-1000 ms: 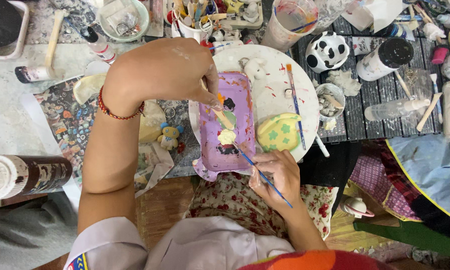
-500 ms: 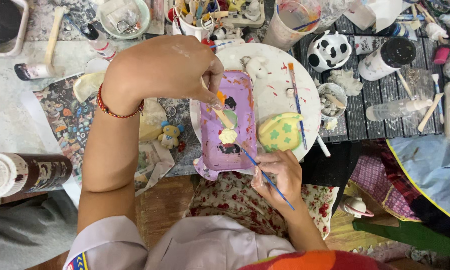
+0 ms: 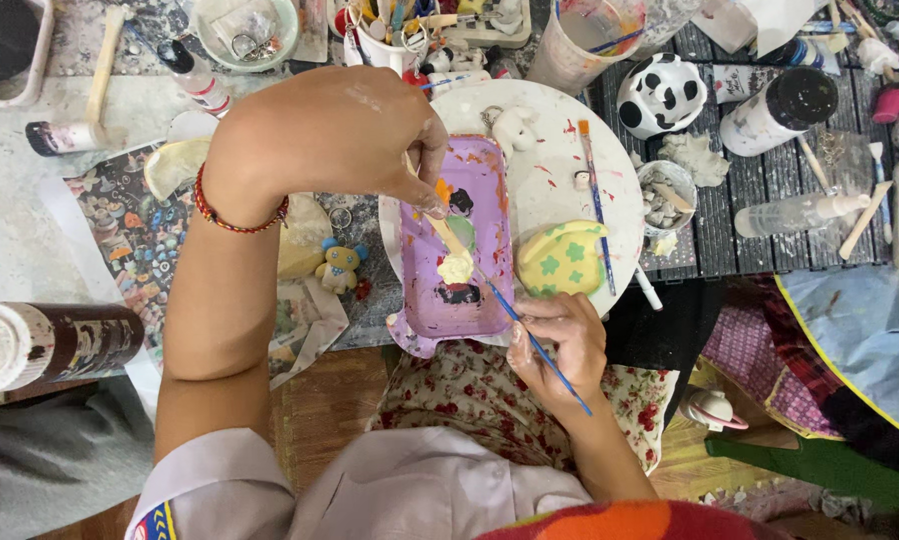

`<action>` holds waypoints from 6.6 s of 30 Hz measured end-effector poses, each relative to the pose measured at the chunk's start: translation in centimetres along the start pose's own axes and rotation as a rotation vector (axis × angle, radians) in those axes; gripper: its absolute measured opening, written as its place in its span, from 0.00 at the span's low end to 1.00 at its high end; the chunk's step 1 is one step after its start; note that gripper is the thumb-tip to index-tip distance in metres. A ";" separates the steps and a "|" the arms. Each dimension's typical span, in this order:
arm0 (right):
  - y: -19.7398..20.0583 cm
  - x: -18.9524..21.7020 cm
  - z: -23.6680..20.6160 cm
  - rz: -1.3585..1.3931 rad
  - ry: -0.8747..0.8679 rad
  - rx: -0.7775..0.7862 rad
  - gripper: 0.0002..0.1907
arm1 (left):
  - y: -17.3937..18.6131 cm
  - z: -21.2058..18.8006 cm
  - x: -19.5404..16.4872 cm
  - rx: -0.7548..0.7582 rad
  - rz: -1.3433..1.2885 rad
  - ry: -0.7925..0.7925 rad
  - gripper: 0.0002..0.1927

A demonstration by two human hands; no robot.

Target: The person mixes white paint on a palette using a wooden stick and a paintbrush, then applies the paint to a small ceramic figurine. The person repeatedly scoops paint from a jar and blends it on the palette before painting the figurine.

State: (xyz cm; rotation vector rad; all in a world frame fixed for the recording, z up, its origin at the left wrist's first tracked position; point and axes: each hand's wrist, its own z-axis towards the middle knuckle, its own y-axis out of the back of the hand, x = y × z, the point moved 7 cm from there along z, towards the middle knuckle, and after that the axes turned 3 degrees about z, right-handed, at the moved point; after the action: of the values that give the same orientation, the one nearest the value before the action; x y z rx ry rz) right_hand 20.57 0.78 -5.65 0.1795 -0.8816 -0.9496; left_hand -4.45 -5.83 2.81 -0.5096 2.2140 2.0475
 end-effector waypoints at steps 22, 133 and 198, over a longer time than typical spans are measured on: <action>0.1 0.5 0.0 -0.014 0.043 -0.027 0.13 | 0.5 -0.4 0.0 -0.006 -0.019 0.020 0.16; -0.1 -0.3 0.7 0.053 -0.103 0.129 0.14 | -3.3 2.2 -1.4 -0.401 0.133 -0.048 0.11; -0.3 0.5 0.5 -0.021 -0.077 0.087 0.14 | -5.6 3.5 2.6 -0.407 0.399 0.221 0.03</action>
State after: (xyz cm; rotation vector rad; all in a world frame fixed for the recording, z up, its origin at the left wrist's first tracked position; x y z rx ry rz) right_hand 20.18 0.38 -5.20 0.2282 -0.9943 -0.9431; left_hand -5.79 -3.15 -3.64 -0.3559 2.1518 2.8035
